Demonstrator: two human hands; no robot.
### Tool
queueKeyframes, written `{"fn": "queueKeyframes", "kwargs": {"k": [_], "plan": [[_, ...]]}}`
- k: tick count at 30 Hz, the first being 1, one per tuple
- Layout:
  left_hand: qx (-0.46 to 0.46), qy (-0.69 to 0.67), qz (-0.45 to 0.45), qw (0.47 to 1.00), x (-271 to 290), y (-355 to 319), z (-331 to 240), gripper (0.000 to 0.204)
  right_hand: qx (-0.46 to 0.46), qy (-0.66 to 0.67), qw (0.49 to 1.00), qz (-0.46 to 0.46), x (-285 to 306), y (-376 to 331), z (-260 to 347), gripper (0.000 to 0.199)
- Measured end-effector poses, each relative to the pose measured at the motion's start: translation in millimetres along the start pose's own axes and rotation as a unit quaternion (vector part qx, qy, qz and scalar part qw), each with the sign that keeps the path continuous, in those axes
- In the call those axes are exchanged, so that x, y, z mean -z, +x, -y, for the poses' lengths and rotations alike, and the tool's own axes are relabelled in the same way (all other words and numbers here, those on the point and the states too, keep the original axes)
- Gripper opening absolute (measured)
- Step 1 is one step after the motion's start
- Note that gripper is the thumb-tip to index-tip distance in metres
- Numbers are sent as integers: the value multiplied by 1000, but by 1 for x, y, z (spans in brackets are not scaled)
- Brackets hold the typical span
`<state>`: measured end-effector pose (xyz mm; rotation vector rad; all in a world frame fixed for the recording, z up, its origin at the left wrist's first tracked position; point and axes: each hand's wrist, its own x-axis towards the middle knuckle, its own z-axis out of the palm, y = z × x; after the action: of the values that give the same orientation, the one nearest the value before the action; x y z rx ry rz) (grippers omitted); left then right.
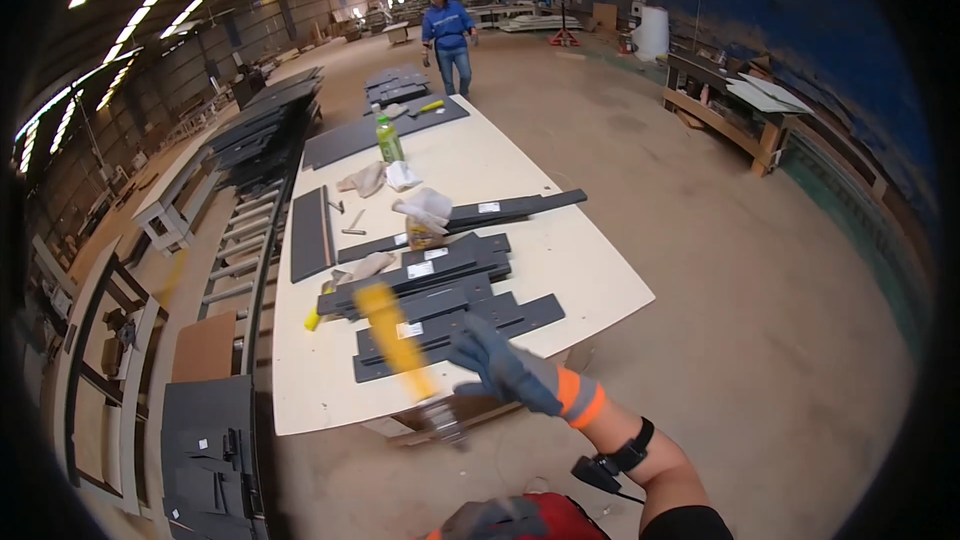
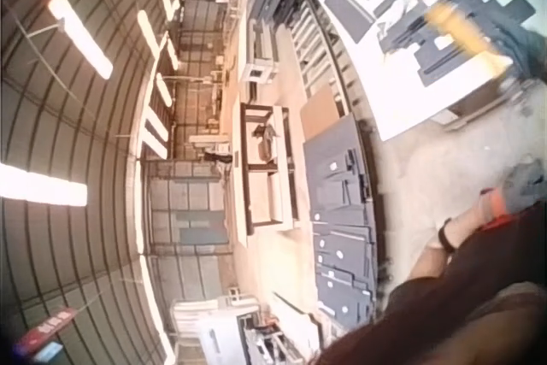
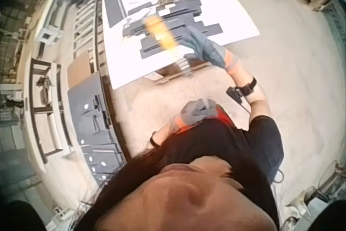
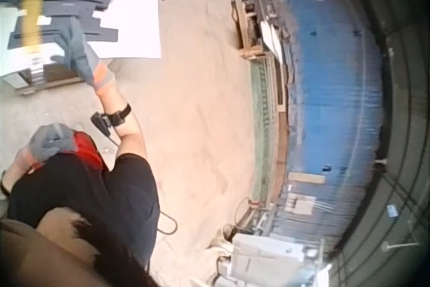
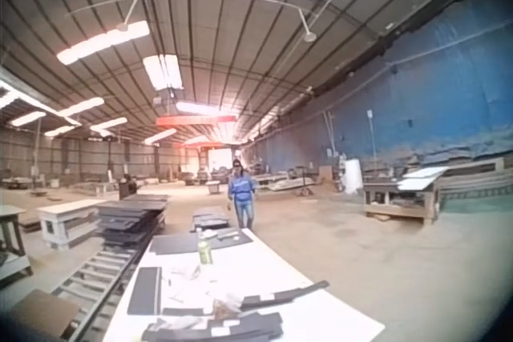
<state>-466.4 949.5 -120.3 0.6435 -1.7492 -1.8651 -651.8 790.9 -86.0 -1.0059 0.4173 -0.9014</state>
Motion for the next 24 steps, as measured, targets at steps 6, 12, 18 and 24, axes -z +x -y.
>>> {"fn": "queueKeyframes", "kwargs": {"k": [6,12,18,24], "plan": [[-9,-80,150,985,10,119,17,32,82,74,977,-181,53,-6,82,65],[-73,141,116,980,30,217,54,48,-49,-95,954,-280,108,43,145,53],[-121,330,20,936,168,261,5,58,-120,-349,892,-263,178,188,224,39],[-77,250,-157,952,327,241,14,46,-223,-367,879,-205,249,366,173,30]]}}
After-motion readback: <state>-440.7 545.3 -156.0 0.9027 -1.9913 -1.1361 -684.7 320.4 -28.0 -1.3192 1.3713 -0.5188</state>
